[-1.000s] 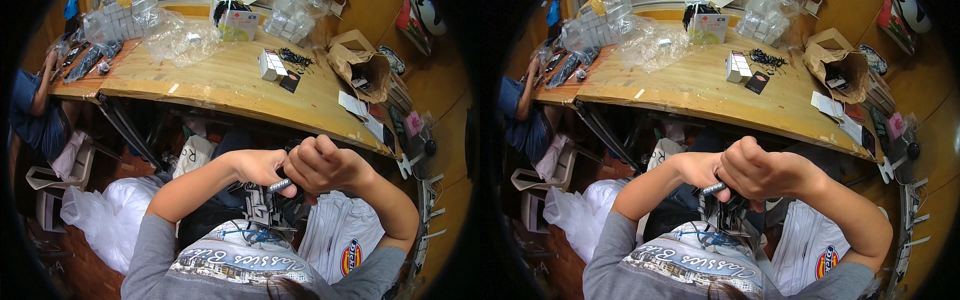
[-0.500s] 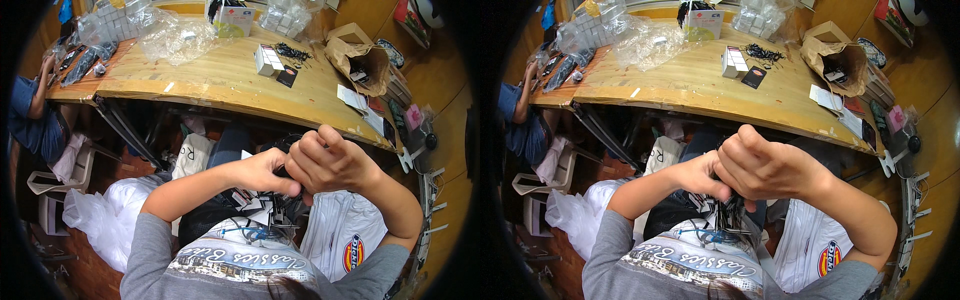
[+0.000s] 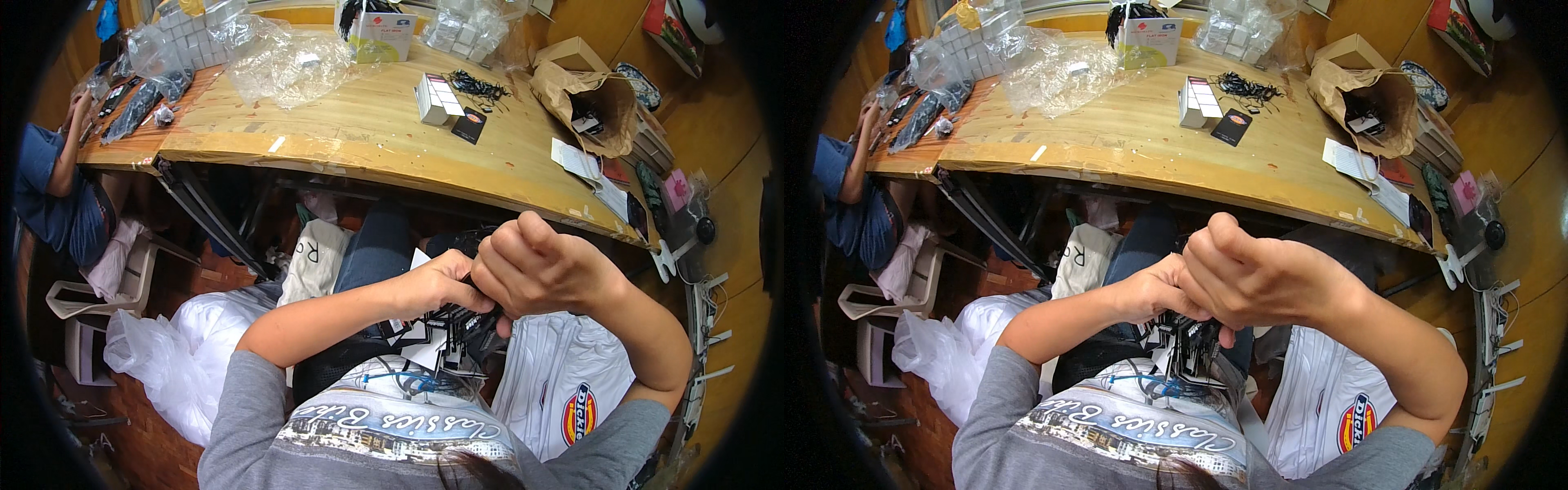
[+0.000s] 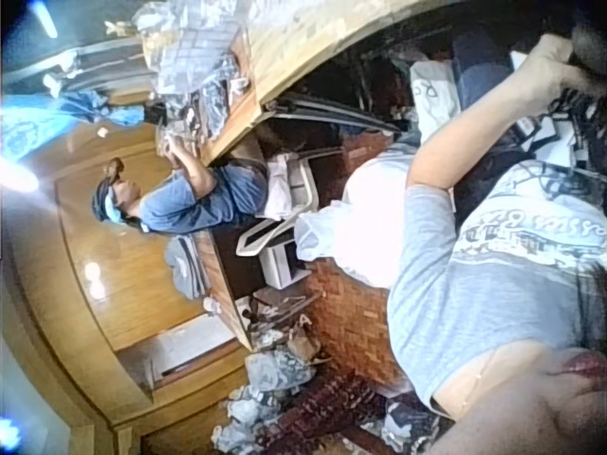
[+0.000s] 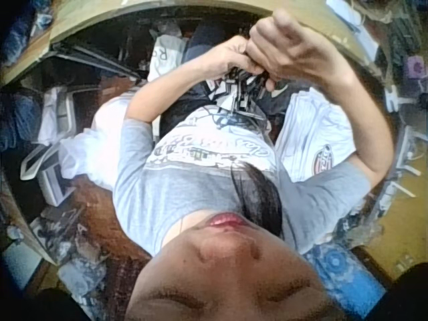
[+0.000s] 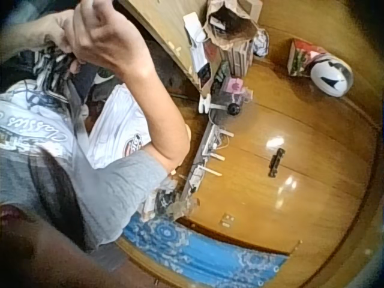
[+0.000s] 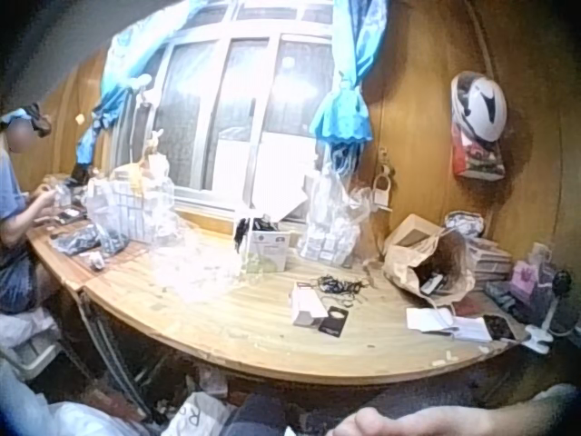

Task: The person repeatedly picks up small black tags and attaches them to thin black cords by hand. They then place the assembled units into a small white box on the table.

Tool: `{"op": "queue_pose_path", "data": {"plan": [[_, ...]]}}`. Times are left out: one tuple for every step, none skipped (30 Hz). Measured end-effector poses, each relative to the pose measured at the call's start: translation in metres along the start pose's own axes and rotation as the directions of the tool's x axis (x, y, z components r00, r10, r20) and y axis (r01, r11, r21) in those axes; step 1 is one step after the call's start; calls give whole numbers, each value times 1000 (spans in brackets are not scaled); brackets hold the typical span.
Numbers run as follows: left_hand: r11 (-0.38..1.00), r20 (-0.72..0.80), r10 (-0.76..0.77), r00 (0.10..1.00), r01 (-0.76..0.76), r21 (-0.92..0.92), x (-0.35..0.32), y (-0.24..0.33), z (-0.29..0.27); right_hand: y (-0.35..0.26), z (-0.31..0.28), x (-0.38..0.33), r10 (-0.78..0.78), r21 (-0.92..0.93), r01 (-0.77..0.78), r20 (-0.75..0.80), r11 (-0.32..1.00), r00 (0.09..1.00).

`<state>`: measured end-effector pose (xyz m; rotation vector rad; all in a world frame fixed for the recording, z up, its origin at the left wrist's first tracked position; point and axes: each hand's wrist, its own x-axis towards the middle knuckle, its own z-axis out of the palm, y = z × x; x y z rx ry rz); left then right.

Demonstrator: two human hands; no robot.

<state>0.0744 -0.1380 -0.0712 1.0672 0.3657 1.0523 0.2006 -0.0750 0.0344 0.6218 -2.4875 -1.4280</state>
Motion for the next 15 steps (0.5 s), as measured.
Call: {"op": "queue_pose_path", "data": {"plan": [[1000,6,-17,1000,17,5,-1,1,-1,0,0,0,-2,-3,2,3,1000,1000],[999,11,-34,999,34,9,-1,2,-1,0,-1,0,-3,-6,3,5,1000,1000],[1000,42,-27,999,28,-12,-1,4,-1,0,-1,0,-4,-9,4,8,1000,1000],[999,73,-20,997,23,-34,-1,5,-1,0,0,0,6,9,-6,-2,1000,1000],[998,105,-12,994,18,-56,-1,6,-1,1,2,-1,16,27,-16,-9,999,1000],[1000,108,7,994,-7,-1,-1,6,-1,1,3,-1,27,45,-26,-17,999,999],[998,112,26,993,-32,55,0,4,0,0,3,-2,31,36,-31,-14,999,999],[992,112,47,993,-60,113,0,4,1,-1,4,-1,33,25,-33,-18,999,999],[987,114,47,992,-64,148,0,4,1,-1,4,0,35,14,-34,-22,999,999],[981,116,47,992,-68,184,1,3,1,-1,4,0,25,-2,-26,-38,1000,999],[974,127,46,991,-73,214,3,2,1,0,4,-1,17,-19,-18,-45,1000,999],[966,138,45,989,-78,245,4,1,1,0,3,-2,8,-37,-10,-51,999,999],[960,155,22,988,-64,274,4,2,1,1,2,-3,3,-43,-4,-42,999,999],[951,161,-3,987,-47,305,3,6,2,1,1,-3,-4,-47,2,-42,999,999],[942,166,-28,986,-30,335,1,10,3,1,-1,-3,-10,-50,8,-42,999,999]]}}
